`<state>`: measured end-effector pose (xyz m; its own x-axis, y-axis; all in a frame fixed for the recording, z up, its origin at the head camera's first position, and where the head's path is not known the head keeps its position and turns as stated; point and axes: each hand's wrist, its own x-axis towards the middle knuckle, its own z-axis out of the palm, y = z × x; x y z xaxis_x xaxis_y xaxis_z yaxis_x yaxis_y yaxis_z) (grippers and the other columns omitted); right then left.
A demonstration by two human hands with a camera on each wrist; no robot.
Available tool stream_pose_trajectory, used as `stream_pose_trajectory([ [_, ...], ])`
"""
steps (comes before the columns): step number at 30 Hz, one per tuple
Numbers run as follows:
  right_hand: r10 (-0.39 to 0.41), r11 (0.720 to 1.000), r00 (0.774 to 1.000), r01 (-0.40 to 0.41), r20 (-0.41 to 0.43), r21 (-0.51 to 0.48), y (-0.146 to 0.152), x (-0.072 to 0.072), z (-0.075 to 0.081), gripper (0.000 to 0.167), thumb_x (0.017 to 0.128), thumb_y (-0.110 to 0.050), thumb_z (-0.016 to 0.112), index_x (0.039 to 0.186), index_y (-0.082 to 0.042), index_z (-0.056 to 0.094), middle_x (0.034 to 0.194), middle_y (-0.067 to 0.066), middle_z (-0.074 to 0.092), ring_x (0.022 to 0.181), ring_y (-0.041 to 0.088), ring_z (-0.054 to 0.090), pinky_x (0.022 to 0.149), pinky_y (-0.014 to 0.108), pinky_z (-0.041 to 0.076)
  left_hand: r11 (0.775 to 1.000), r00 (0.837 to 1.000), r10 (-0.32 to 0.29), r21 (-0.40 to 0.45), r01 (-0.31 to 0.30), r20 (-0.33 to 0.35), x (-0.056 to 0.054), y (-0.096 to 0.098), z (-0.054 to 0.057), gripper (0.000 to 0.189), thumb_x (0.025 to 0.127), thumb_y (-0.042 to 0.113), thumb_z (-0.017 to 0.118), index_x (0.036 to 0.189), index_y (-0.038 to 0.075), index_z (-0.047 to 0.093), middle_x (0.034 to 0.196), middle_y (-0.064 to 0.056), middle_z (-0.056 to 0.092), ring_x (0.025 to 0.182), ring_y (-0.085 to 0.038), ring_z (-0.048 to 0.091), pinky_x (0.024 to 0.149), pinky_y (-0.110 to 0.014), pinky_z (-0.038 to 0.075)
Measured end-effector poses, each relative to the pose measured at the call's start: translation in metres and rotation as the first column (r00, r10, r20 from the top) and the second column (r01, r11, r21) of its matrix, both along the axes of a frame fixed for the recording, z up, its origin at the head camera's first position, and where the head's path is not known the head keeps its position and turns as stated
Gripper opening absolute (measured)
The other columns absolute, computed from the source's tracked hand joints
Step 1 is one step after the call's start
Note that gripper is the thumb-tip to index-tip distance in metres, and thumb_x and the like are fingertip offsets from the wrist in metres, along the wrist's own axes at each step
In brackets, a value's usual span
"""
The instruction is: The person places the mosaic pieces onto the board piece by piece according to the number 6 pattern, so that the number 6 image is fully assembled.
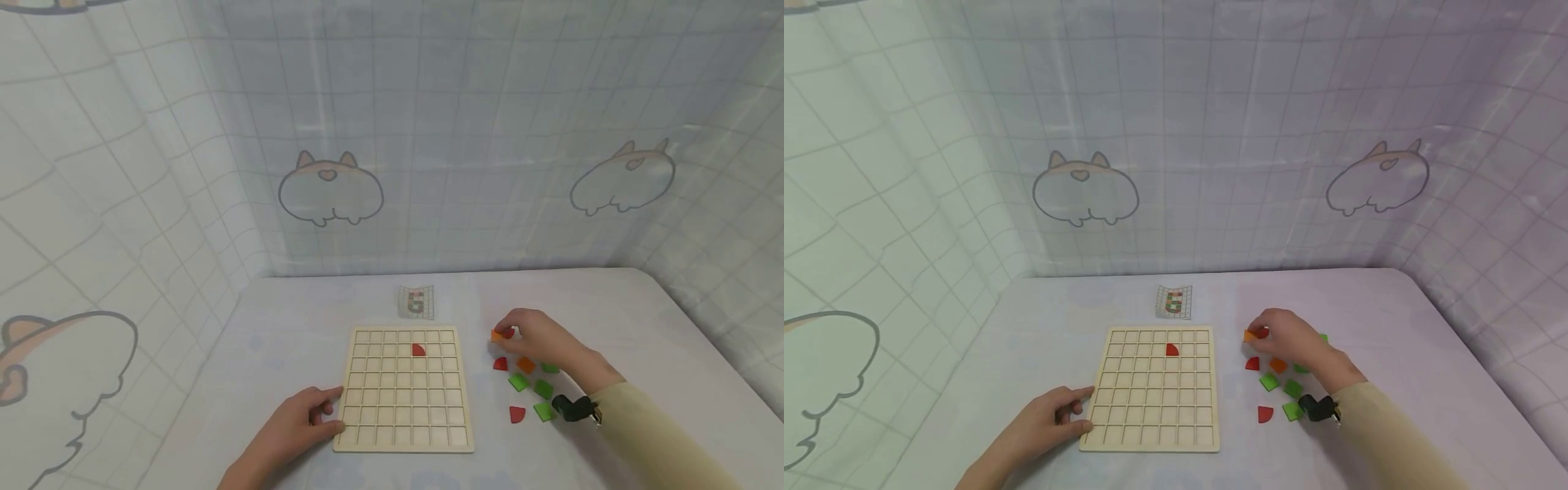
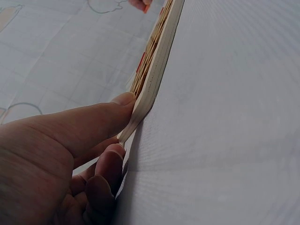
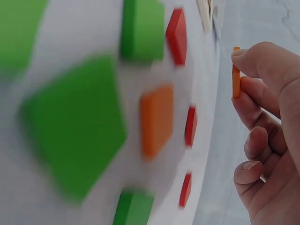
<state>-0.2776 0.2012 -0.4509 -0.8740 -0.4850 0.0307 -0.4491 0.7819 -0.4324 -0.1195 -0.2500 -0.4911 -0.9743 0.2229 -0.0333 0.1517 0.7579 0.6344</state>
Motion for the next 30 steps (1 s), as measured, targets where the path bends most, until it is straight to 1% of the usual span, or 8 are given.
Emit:
stream_pose_trajectory([
  [2, 0.017, 1.000, 1.000, -0.017, 0.003, -0.007, -0.010, 0.000, 0.002, 0.019, 0.086, -0.023, 0.077, 0.104, -0.016, 0.074, 0.098, -0.008, 0.064, 0.087, 0.016, 0.058, 0.075, 0.032, 0.050, 1.000, 1.000, -0.003, 0.004, 0.003, 0.000, 0.000, -0.001, -0.001, 0.064, 0.081, 0.047, 0.079, 0.132, 0.012, 0.064, 0.087, 0.011, 0.053, 0.069, -0.004, 0.047, 0.060, -0.024, 0.040],
  [9, 0.092, 0.996, 0.994, -0.091, -0.059, 0.014, -0.045, 0.001, 0.008, 0.015, 0.086, -0.022, 0.077, 0.100, -0.018, 0.075, 0.096, -0.011, 0.065, 0.093, 0.016, 0.061, 0.083, 0.036, 0.050, 1.000, 1.000, -0.001, 0.013, 0.001, 0.019, -0.001, -0.002, -0.003, 0.064, 0.082, 0.048, 0.078, 0.133, 0.013, 0.064, 0.088, 0.011, 0.054, 0.069, -0.004, 0.048, 0.060, -0.025, 0.041],
  [12, 0.116, 0.993, 0.991, -0.114, -0.067, 0.028, -0.058, 0.000, 0.009, 0.015, 0.085, -0.022, 0.077, 0.100, -0.019, 0.076, 0.095, -0.012, 0.064, 0.092, 0.015, 0.060, 0.084, 0.035, 0.050, 1.000, 1.000, -0.001, 0.009, 0.001, 0.020, -0.001, -0.002, -0.004, 0.064, 0.082, 0.049, 0.078, 0.133, 0.013, 0.063, 0.088, 0.011, 0.054, 0.069, -0.005, 0.047, 0.060, -0.025, 0.040],
  [16, 0.142, 0.989, 0.988, -0.140, -0.066, 0.039, -0.076, 0.000, 0.007, 0.016, 0.084, -0.025, 0.079, 0.099, -0.020, 0.076, 0.095, -0.013, 0.064, 0.092, 0.011, 0.059, 0.084, 0.033, 0.049, 1.000, 1.000, 0.009, -0.002, -0.009, 0.021, 0.000, -0.002, -0.003, 0.064, 0.082, 0.049, 0.077, 0.133, 0.013, 0.063, 0.088, 0.011, 0.054, 0.069, -0.005, 0.048, 0.060, -0.025, 0.041],
  [20, 0.192, 0.981, 0.978, -0.191, -0.078, 0.026, -0.091, 0.001, 0.006, 0.015, 0.084, -0.025, 0.079, 0.098, -0.018, 0.077, 0.095, -0.011, 0.066, 0.092, 0.012, 0.060, 0.084, 0.034, 0.050, 1.000, 1.000, 0.012, -0.009, -0.012, 0.019, 0.000, -0.002, -0.003, 0.064, 0.081, 0.049, 0.078, 0.133, 0.014, 0.064, 0.087, 0.012, 0.054, 0.068, -0.004, 0.048, 0.060, -0.025, 0.040],
  [25, 0.246, 0.969, 0.963, -0.243, -0.106, 0.041, -0.108, 0.001, 0.004, 0.015, 0.085, -0.026, 0.079, 0.097, -0.017, 0.078, 0.094, -0.010, 0.066, 0.092, 0.014, 0.062, 0.083, 0.032, 0.050, 1.000, 1.000, 0.016, -0.012, -0.016, 0.022, 0.000, -0.002, -0.003, 0.064, 0.081, 0.049, 0.078, 0.132, 0.014, 0.064, 0.087, 0.011, 0.054, 0.069, -0.004, 0.048, 0.059, -0.024, 0.041],
  [30, 0.293, 0.956, 0.950, -0.291, -0.105, 0.035, -0.121, 0.000, 0.004, 0.013, 0.086, -0.026, 0.078, 0.095, -0.017, 0.077, 0.093, -0.010, 0.066, 0.090, 0.012, 0.061, 0.082, 0.032, 0.050, 1.000, 1.000, 0.022, -0.006, -0.022, 0.018, 0.000, -0.002, -0.003, 0.065, 0.081, 0.050, 0.078, 0.132, 0.013, 0.064, 0.088, 0.011, 0.054, 0.069, -0.005, 0.048, 0.060, -0.025, 0.040],
])
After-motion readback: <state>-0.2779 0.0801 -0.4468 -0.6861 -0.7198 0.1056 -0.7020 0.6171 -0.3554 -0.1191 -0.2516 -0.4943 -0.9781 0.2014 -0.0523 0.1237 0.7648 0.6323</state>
